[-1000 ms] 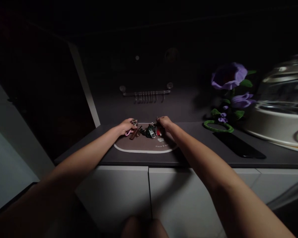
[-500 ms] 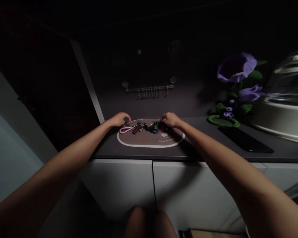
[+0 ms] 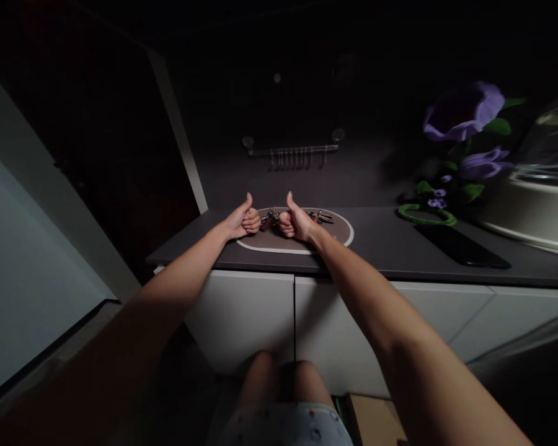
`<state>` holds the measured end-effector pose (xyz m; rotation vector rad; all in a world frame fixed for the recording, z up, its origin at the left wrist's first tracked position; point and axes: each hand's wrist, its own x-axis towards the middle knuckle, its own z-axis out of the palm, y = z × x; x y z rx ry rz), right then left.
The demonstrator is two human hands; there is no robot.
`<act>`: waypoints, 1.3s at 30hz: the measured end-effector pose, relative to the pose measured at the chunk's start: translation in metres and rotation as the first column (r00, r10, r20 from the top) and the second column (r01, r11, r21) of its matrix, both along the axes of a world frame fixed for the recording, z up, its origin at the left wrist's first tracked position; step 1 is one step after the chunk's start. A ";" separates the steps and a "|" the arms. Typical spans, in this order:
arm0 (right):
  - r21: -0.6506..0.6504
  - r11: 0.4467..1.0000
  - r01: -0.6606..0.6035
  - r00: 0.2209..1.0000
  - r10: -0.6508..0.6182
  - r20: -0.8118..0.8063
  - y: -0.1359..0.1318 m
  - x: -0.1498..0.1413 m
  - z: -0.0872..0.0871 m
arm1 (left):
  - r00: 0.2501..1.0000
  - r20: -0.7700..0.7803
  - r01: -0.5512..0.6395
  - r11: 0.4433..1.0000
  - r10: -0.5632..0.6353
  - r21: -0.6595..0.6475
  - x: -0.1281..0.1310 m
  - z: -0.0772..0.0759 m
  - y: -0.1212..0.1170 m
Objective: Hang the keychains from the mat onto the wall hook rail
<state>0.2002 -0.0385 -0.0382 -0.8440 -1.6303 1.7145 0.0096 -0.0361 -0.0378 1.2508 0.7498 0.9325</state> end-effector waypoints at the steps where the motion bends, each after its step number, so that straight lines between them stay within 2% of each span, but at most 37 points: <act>1: -0.014 1.000 0.011 1.000 -0.012 -0.021 0.000 0.000 -0.004 | 1.000 0.029 -0.012 1.000 0.012 -0.021 -0.001 -0.005 0.000; 5: -0.032 0.999 0.001 0.994 -0.005 -0.113 -0.001 0.002 -0.010 | 0.991 0.134 0.011 0.997 0.000 -0.079 -0.004 -0.016 0.000; 10: -0.039 0.997 -0.071 0.978 0.062 -0.198 0.002 0.002 -0.013 | 0.971 0.228 0.100 0.991 -0.078 -0.084 -0.006 -0.018 0.002; 13: -0.049 0.996 -0.074 0.975 0.062 -0.214 0.003 0.002 -0.015 | 0.966 0.244 0.105 0.991 -0.082 -0.085 -0.005 -0.018 0.002; 18: -0.062 0.998 -0.023 0.976 0.009 -0.219 0.001 0.001 -0.014 | 0.979 0.202 0.045 0.997 -0.031 -0.064 -0.002 -0.020 0.002; 20: -0.045 0.998 0.036 0.976 -0.045 -0.215 0.003 0.000 -0.014 | 0.986 0.164 -0.026 1.000 0.028 -0.016 0.000 -0.018 0.005; 22: -0.001 0.993 0.115 0.971 -0.112 -0.212 0.005 -0.002 -0.012 | 0.982 0.127 -0.148 0.986 0.138 0.075 0.003 -0.015 0.010; 25: 0.100 0.966 0.237 0.950 -0.209 -0.233 0.012 -0.006 -0.007 | 0.936 0.059 -0.350 0.897 0.347 0.268 0.006 -0.007 0.020; 28: 0.207 0.914 0.349 0.920 -0.292 -0.260 0.019 -0.015 0.001 | 0.867 -0.030 -0.426 0.771 0.498 0.474 0.007 0.002 0.031; 30: 0.273 0.863 0.426 0.896 -0.359 -0.263 0.025 -0.022 0.005 | 0.824 -0.091 -0.402 0.690 0.559 0.602 0.006 0.005 0.039; 34: 0.380 0.757 0.531 0.847 -0.466 -0.256 0.043 -0.037 0.005 | 0.739 -0.207 -0.256 0.552 0.641 0.794 0.002 0.003 0.052; 36: 0.457 0.693 0.557 0.827 -0.511 -0.235 0.053 -0.042 -0.001 | 0.698 -0.255 -0.176 0.506 0.670 0.844 -0.002 -0.002 0.057; 39: 0.625 0.550 0.554 0.785 -0.596 -0.172 0.063 -0.043 -0.012 | 0.645 -0.309 -0.081 0.464 0.699 0.882 -0.008 -0.012 0.061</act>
